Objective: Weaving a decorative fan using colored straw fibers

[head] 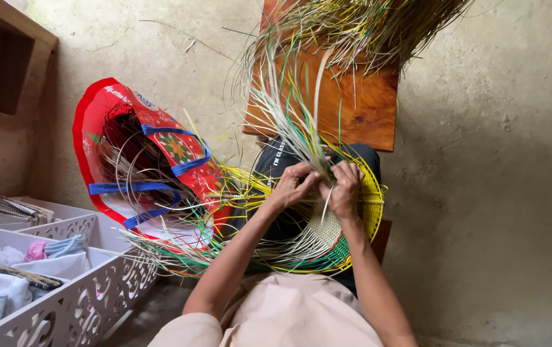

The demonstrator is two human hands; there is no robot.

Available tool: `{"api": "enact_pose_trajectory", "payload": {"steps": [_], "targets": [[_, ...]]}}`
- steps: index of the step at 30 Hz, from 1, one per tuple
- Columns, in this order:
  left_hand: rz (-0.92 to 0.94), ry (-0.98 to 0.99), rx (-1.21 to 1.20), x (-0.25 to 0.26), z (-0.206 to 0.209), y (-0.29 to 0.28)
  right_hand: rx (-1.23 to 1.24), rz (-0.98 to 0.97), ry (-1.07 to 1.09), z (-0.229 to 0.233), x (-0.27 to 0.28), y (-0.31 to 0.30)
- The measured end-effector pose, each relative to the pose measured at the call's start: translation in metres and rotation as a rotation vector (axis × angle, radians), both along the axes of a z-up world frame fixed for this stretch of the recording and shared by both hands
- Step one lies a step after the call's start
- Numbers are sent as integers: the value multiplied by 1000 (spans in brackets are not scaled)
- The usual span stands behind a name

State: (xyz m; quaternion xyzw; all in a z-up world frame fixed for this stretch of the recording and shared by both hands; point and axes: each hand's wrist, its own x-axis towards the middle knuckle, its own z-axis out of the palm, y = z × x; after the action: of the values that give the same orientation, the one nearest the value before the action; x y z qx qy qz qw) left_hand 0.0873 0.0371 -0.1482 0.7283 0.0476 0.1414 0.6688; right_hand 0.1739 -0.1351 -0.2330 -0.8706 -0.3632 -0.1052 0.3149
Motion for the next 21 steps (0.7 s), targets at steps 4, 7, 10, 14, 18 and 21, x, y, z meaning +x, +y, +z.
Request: {"api": "enact_pose_trajectory", "payload": {"steps": [4,7,10,14,18,21], "targets": [[31,1,-3,-5,-33,-6,277,44,139,41,-4,6],[127,-14,-16,-1,-70,-12,751,53,779,68,0,-20],[187,15,188,1,-88,-15,982,218,819,97,19,-83],[223,4,314,4,-69,-15,1150,271,886,160,16,-190],[228,-61,350,3,-47,-13,1103,-319,588,160,-5,-337],[234,-83,371,3,-46,-14,1129,-1104,417,115,-16,-383]]}}
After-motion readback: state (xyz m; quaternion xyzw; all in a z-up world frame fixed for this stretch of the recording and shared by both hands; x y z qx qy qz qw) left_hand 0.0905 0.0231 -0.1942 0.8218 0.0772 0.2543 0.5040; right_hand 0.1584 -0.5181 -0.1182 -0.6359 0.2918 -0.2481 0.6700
